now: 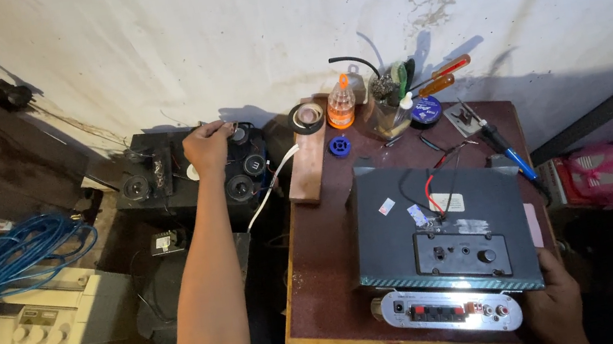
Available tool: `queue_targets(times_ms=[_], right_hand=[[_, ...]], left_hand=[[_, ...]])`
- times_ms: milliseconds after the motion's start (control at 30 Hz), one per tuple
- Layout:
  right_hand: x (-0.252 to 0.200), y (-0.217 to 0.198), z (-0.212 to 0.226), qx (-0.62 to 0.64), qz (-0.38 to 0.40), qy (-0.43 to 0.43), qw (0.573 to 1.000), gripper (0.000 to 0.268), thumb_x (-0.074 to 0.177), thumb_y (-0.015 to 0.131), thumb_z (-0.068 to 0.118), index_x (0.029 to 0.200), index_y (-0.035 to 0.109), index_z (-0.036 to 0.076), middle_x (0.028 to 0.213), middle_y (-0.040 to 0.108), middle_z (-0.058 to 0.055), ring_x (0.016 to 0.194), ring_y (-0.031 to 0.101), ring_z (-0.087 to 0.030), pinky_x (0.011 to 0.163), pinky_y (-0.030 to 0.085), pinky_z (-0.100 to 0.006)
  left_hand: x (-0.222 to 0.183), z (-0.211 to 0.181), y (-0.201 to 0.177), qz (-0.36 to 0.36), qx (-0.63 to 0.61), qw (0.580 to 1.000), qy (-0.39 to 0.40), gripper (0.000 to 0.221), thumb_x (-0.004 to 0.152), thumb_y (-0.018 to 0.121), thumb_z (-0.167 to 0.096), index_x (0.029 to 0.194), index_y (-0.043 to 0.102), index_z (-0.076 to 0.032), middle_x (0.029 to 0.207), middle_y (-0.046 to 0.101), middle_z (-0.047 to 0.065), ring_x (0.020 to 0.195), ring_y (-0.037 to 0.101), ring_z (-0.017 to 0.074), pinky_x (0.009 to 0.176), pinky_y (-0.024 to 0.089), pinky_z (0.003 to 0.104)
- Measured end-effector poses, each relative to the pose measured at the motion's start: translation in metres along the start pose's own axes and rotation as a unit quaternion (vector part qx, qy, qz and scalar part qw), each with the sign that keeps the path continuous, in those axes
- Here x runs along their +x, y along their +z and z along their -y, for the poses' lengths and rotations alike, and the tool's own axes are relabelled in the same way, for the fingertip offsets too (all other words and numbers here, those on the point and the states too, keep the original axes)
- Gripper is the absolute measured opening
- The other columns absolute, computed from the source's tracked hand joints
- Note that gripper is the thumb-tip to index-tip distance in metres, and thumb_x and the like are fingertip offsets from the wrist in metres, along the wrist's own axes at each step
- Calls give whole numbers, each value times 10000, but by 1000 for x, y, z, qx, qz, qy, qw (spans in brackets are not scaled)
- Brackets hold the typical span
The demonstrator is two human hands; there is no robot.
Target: Removing the bottom plate of an amplifier using a screwdriver and pliers
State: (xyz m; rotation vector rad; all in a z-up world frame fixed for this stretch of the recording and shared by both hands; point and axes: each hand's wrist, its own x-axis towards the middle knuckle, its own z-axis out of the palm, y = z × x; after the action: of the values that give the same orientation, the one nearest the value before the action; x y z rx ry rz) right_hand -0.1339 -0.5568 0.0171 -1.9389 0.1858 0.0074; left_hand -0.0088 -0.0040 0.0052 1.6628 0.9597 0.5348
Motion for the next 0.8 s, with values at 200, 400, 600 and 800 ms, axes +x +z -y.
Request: queue_targets(times_ms=[200,400,600,800], right_hand=[[0,-2,-9,-20,-7,-27,999,287,871,597,-42,1113,735,27,1016,698,-83,896,613,-176,777,468,-316],[9,-8,-32,-36,4,-50,998,277,888,574,-22,1121,719,12,1046,691,-112,936,621,-203,825,478,-329],[-6,5,8,5,-22,-3,1000,366,827,559,-66,1151,717,-2,1036,705,-118,922,611,-208,785,478,-342],[0,-3,-10,-28,-1,-53,998,279,878,552,-40,1090,721,28,996,699,-80,921,591,-171,824,455,-307]], left_hand=[[3,-8,-3,-37,-182,975,-125,220,810,845,-87,1014,786,-30,903,782,78,751,704,128,659,594,210],[3,-21,-19,-53,-404,896,-179,217,852,735,-21,1066,722,9,927,731,103,754,615,171,617,474,249],[-6,-33,-33,11,-462,870,-169,235,972,458,-57,1141,602,19,1027,643,164,824,548,211,716,458,287],[-49,-65,-37,121,-425,880,-172,471,1046,410,-260,1395,516,38,1155,688,212,885,603,198,712,480,270]])
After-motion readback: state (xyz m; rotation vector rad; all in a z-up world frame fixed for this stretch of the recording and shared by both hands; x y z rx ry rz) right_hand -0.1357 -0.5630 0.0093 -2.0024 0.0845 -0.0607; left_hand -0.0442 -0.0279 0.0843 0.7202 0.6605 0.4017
